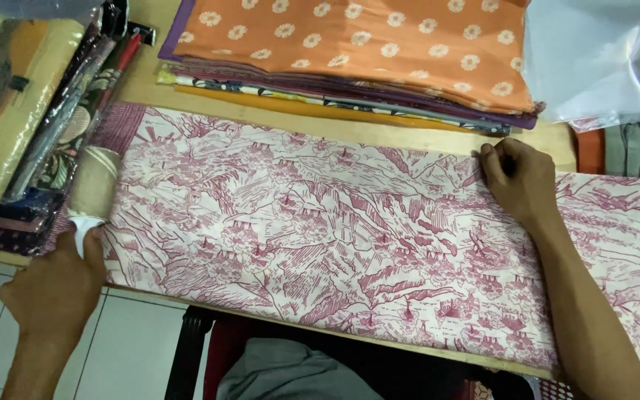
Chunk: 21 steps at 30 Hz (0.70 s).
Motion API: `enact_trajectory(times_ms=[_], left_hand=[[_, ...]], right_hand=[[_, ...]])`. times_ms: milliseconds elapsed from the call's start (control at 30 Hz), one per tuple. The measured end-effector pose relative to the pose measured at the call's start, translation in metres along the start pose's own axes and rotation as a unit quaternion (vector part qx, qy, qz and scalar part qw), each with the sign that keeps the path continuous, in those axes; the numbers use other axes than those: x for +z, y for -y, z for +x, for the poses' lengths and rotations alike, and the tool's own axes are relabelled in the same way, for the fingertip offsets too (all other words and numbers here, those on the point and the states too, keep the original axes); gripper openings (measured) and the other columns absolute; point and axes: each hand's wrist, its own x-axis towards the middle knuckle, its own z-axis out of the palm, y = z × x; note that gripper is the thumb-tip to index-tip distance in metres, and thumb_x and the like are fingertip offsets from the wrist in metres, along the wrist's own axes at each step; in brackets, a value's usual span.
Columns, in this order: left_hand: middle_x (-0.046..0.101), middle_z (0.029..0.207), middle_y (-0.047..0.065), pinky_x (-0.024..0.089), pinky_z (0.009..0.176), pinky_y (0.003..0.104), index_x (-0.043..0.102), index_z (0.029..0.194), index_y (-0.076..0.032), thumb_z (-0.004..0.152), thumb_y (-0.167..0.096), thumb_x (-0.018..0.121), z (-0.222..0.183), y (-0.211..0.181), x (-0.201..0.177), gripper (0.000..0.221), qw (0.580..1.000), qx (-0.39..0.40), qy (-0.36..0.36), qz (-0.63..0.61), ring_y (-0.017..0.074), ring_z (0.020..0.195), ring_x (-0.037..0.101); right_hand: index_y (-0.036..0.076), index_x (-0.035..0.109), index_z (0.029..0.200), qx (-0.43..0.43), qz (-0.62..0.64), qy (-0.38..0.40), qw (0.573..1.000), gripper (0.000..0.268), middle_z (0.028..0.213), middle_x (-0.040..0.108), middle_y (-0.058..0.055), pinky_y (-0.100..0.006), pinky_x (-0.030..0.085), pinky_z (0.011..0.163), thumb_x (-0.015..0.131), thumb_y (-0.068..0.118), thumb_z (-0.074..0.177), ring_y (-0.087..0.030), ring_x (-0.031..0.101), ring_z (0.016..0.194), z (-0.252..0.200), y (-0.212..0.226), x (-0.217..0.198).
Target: Using a lint roller to remove lint and dust from a patterned scarf spread out on a work surface.
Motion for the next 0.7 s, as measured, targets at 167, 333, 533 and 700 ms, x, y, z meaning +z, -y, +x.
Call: enact_trajectory(times_ms=[167, 333, 533, 700], left_hand=[[0.080, 0.089, 0.018, 0.057, 0.073, 0.054, 0.065, 0.129, -0.013, 0.121, -0.056, 0.020, -0.014, -0.032, -0.070, 0.063, 0.995, -0.004, 0.068, -0.077, 0.0405, 0.085, 0.078], [0.062, 0.058, 0.004, 0.055, 0.047, 0.034, 0.060, 0.130, -0.015, 0.110, -0.055, 0.022, -0.039, -0.090, -0.114, 0.059, 0.982, 0.095, 0.071, -0.144, 0.0198, 0.049, 0.065], [0.062, 0.055, -0.006, 0.045, 0.031, 0.027, 0.059, 0.134, -0.015, 0.108, -0.056, 0.031, -0.047, -0.126, -0.076, 0.056, 0.961, 0.259, -0.024, -0.096, 0.0097, 0.035, 0.059], [0.057, 0.054, -0.008, 0.044, 0.036, 0.026, 0.064, 0.108, -0.017, 0.111, -0.065, 0.026, -0.009, -0.102, -0.058, 0.061, 0.987, 0.161, 0.022, 0.013, 0.0090, 0.037, 0.056]], right_hand=[[0.003, 0.066, 0.082, 0.008, 0.012, 0.000, 1.000, 0.034, 0.071, 0.065, -0.010, -0.035, 0.038, 0.056, 0.066, 0.019, 0.113, -0.021, 0.053, 0.062, 0.001, -0.004, 0.002], [0.004, 0.064, 0.080, -0.007, 0.012, -0.005, 1.000, 0.035, 0.067, 0.062, -0.009, -0.035, 0.034, 0.054, 0.064, 0.019, 0.113, -0.019, 0.049, 0.058, 0.000, -0.001, 0.001], [0.005, 0.062, 0.081, 0.020, 0.002, 0.010, 1.000, 0.036, 0.070, 0.062, -0.010, -0.035, 0.034, 0.056, 0.061, 0.023, 0.111, -0.020, 0.048, 0.061, 0.001, 0.003, -0.002], [0.006, 0.060, 0.076, 0.031, 0.018, 0.003, 0.999, 0.039, 0.064, 0.057, -0.008, -0.035, 0.032, 0.058, 0.061, 0.025, 0.110, -0.019, 0.046, 0.061, 0.002, 0.011, -0.003]])
